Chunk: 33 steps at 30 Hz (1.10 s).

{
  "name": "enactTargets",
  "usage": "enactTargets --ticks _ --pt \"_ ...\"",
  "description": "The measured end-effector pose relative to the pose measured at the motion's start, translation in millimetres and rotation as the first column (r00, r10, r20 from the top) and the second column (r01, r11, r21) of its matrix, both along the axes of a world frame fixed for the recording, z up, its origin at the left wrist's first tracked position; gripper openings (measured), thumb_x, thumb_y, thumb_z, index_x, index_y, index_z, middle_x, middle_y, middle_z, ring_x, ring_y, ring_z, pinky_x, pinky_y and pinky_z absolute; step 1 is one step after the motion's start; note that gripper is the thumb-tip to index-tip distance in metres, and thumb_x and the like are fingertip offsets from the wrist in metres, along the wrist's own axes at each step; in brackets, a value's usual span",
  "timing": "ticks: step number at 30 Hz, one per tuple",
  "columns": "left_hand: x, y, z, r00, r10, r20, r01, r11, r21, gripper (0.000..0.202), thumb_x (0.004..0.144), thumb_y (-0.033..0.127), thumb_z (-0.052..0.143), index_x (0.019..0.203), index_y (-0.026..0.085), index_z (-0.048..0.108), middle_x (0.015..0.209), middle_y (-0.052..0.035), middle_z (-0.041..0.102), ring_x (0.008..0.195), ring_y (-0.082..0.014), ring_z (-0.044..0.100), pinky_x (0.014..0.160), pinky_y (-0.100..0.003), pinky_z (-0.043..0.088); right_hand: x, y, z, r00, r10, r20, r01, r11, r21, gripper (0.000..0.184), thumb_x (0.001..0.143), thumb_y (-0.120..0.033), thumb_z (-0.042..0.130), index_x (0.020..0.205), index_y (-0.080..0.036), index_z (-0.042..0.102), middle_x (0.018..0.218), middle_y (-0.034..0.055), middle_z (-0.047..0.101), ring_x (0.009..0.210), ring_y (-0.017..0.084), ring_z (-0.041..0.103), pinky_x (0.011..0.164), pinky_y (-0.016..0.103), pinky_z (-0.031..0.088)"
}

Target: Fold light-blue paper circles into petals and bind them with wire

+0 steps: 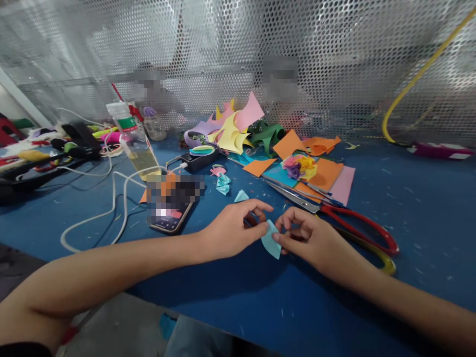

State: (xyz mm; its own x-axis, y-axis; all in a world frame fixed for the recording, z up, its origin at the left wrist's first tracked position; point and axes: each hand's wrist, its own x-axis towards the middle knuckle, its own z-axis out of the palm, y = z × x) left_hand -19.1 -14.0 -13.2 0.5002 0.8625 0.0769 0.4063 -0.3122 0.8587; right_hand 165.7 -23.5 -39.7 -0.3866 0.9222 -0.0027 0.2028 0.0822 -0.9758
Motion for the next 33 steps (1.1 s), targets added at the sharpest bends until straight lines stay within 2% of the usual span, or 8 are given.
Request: enactTargets --ticks 5,8,10,12,15,19,24,33 --pt "1.7 2.4 -3.0 0.993 -0.034 0.115 0.045 0.995 -0.091 0.029 0.076 0.022 0.059 0.104 0.013 0.055 0.088 -0.0055 0.063 0.078 -0.0128 0.059 0.068 -0.024 0.048 0.5 1.0 2.7 0.990 -0.114 -0.078 0.123 0.986 0.114 0.028 0.071 -0.030 0.067 0.084 -0.023 0.044 0.080 -0.0019 0.055 0.064 0.012 0.062 0.061 0.025 0.052" --pt "0.6 3.7 -1.6 0.996 -0.031 0.081 0.022 0.993 0.112 0.014 0.080 0.019 0.053 0.091 0.014 0.061 0.080 -0.0035 0.063 0.071 -0.0113 0.058 0.065 -0.024 0.047 2.2 0.8 5.0 0.991 -0.133 -0.004 0.129 0.959 0.250 0.024 0.073 -0.030 0.065 0.092 -0.022 0.051 0.083 0.0010 0.060 0.077 0.015 0.062 0.070 0.026 0.051" --pt "-1.5 4.6 -0.3 1.000 -0.012 -0.007 0.013 0.898 0.440 0.013 0.079 0.014 0.052 0.086 0.015 0.064 0.081 -0.0031 0.063 0.075 -0.0123 0.057 0.070 -0.026 0.046 3.1 0.3 5.9 0.987 -0.142 0.071 0.109 0.933 0.342 0.019 0.076 -0.029 0.061 0.092 -0.021 0.056 0.082 0.0016 0.062 0.076 0.015 0.061 0.069 0.026 0.050" --pt "-3.8 4.7 0.3 0.989 0.014 -0.145 0.091 0.715 0.694 0.016 0.079 0.013 0.052 0.086 0.017 0.064 0.080 -0.0027 0.063 0.077 -0.0141 0.056 0.076 -0.030 0.044 4.2 0.1 6.6 0.980 -0.150 0.132 0.087 0.914 0.396 0.013 0.078 -0.028 0.058 0.089 -0.021 0.059 0.081 0.0019 0.063 0.075 0.015 0.060 0.067 0.026 0.050" --pt "-4.7 -0.4 -0.2 0.905 0.084 -0.417 0.301 0.566 0.767 0.017 0.081 0.015 0.048 0.089 0.015 0.064 0.079 -0.0039 0.063 0.076 -0.0167 0.057 0.077 -0.034 0.043 6.1 1.5 9.2 0.966 -0.110 0.235 0.022 0.936 0.350 0.013 0.081 -0.025 0.052 0.088 -0.021 0.062 0.080 0.0011 0.065 0.073 0.014 0.061 0.066 0.025 0.049" --pt "-0.1 -13.6 -0.7 0.762 0.084 -0.642 0.437 0.664 0.607 0.021 0.085 0.021 0.044 0.087 0.012 0.063 0.076 -0.0063 0.063 0.072 -0.0191 0.059 0.067 -0.032 0.046 7.1 4.0 16.1 0.930 0.011 0.369 -0.088 0.977 0.195 0.020 0.085 -0.025 0.045 0.091 -0.020 0.063 0.079 0.0003 0.067 0.065 0.012 0.061 0.062 0.024 0.050" --pt "1.5 -13.5 2.2 0.854 -0.058 -0.518 0.293 0.876 0.384 0.031 0.087 0.039 0.044 0.086 0.016 0.065 0.079 -0.0040 0.064 0.077 -0.0167 0.060 0.069 -0.028 0.047 8.0 4.7 15.7 0.884 0.047 0.465 -0.240 0.900 0.364 0.013 0.081 -0.025 0.054 0.086 -0.020 0.064 0.090 0.0043 0.065 0.075 0.015 0.061 0.068 0.025 0.049" --pt "-1.0 -1.2 -3.0 0.866 -0.011 -0.500 0.195 0.927 0.319 0.019 0.085 0.026 0.049 0.090 0.020 0.067 0.091 -0.0024 0.063 0.086 -0.0177 0.059 0.077 -0.030 0.045 12.8 8.3 7.7 0.866 0.011 0.500 -0.280 0.839 0.467 0.012 0.080 -0.019 0.057 0.087 -0.020 0.066 0.092 0.0033 0.061 0.079 0.012 0.060 0.074 0.023 0.047"
